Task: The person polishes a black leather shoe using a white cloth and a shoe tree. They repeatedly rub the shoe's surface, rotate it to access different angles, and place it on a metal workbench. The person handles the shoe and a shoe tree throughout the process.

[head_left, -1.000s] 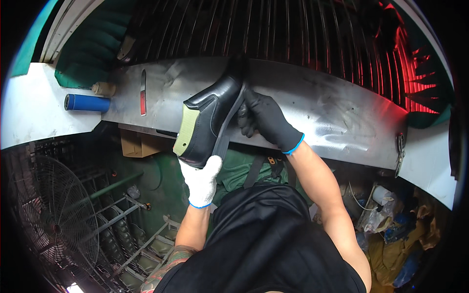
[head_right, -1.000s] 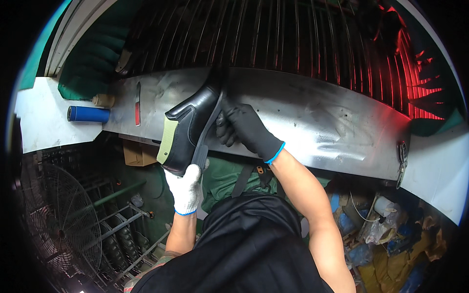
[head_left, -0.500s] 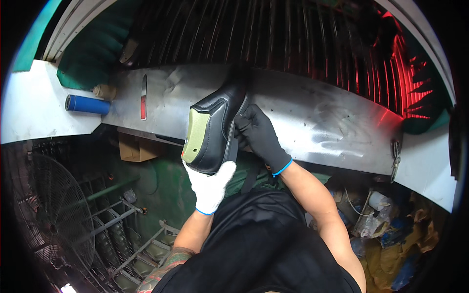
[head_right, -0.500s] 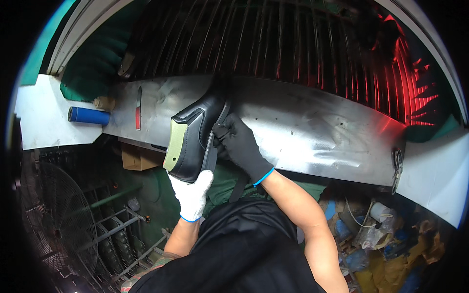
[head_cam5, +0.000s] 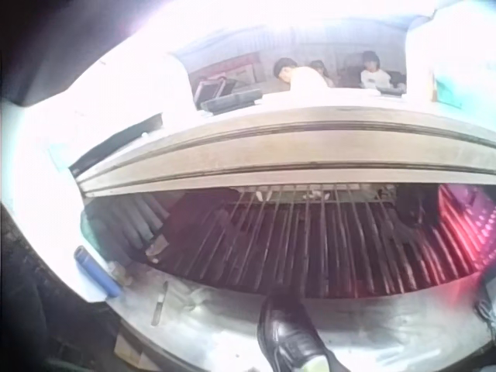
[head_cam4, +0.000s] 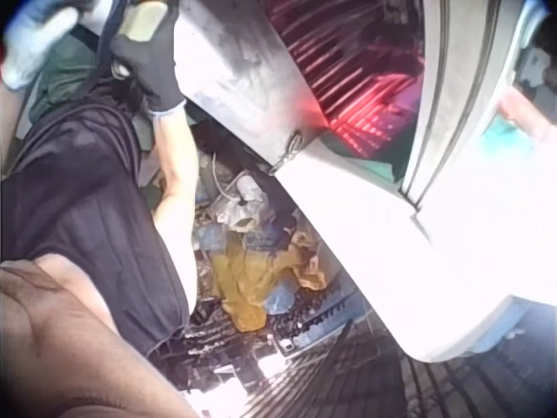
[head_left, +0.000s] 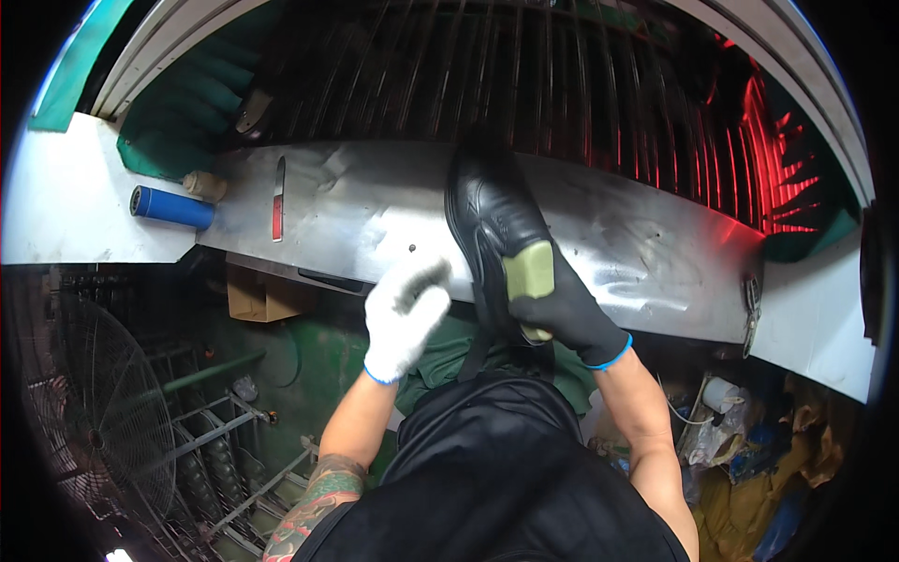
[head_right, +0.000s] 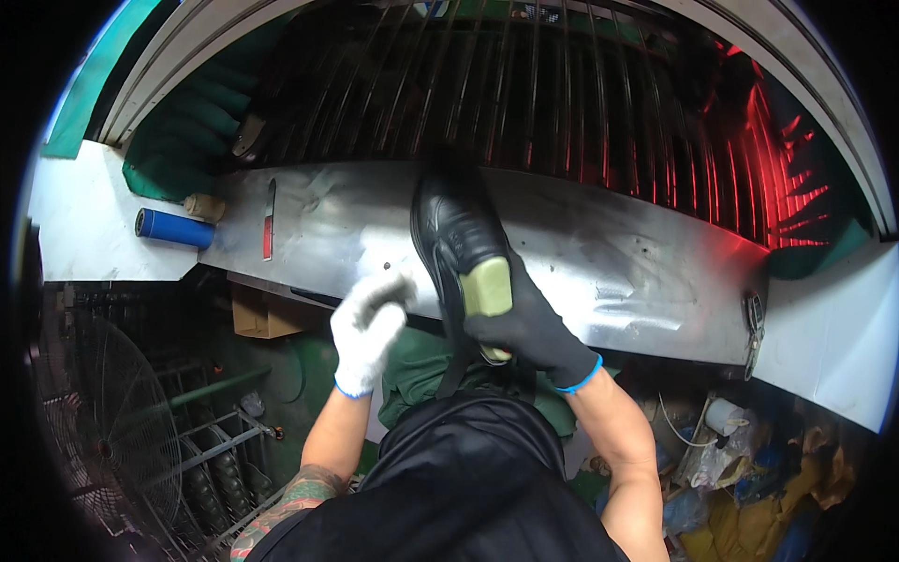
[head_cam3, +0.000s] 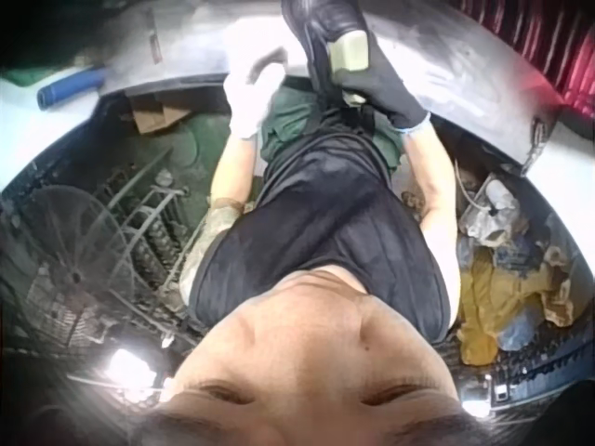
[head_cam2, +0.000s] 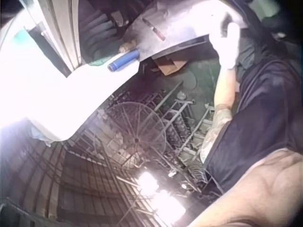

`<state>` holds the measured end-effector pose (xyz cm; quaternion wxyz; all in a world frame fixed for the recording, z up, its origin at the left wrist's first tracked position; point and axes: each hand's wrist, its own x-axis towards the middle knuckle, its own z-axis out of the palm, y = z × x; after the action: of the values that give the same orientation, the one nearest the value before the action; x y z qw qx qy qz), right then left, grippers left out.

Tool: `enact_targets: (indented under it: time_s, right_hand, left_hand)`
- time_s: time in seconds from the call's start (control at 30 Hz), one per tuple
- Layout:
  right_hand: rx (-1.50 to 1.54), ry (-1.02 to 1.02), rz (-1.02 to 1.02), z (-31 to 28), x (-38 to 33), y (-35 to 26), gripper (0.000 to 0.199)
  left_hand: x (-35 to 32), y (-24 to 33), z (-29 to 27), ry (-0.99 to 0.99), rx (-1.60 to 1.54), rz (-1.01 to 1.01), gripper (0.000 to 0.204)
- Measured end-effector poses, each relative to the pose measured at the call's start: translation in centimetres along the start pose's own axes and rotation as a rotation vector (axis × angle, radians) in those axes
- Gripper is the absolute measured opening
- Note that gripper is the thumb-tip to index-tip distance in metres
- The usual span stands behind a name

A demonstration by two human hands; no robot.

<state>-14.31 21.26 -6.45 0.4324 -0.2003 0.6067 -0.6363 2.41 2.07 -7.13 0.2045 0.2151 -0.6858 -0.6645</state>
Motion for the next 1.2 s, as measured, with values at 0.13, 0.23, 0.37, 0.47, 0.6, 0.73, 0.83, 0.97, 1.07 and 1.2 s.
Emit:
enact_targets:
  time_s: [0.13, 0.23, 0.37, 0.47, 0.6, 0.73, 0.83, 0.97, 1.07, 1.2]
  right_hand:
    - [-0.638, -0.019, -0.341, -0.5, -0.5, -1.7, 0.115]
    - [-0.940, -0.196, -0.506, 0.9, -0.6, -2.8, 0.121]
    - [-1.014, -0.240, -0.516, 1.5, -0.8, -3.5, 0.118]
    - [-0.973, -0.304, -0.474, 0.5, -0.3, -3.9, 0.116]
    - [-0.886, -0.365, -0.448, -0.5, 0.3, -4.4, 0.114]
    - [-0.805, -0.397, -0.424, -1.6, 0.9, -4.6, 0.115]
    - [-0.756, -0.431, -0.398, -2.3, 1.3, -4.7, 0.117]
    - [-0.686, -0.456, -0.324, -3.1, 1.5, -4.4, 0.119]
    - [-0.612, -0.434, -0.255, -3.6, 1.2, -4.2, 0.121]
    - [-0.503, -0.318, -0.167, -3.8, 0.7, -3.3, 0.119]
  left_hand:
    - [6.9, 0.0, -1.1, -0.137, -0.608, 0.030, 0.077]
    - [6.4, -1.7, -1.3, -0.126, -0.968, -0.239, 0.072]
    - [3.6, -12.3, -6.0, 0.090, -0.740, -0.122, 0.050]
    - [2.0, -16.5, -7.4, -0.091, -0.926, 0.033, 0.041]
    - [2.3, -16.0, -6.8, -0.047, -0.874, -0.065, 0.039]
    - [7.5, -1.0, 1.6, -0.476, -0.987, 0.104, 0.059]
    - [6.9, -0.7, 0.8, -0.392, -0.980, 0.052, 0.056]
    - [7.6, -0.6, 0.9, -0.413, -0.897, 0.131, 0.041]
    - [8.0, 1.8, 1.5, -0.437, -0.959, 0.099, 0.073]
    - [9.4, 2.5, 0.9, -0.356, -0.871, 0.203, 0.104]
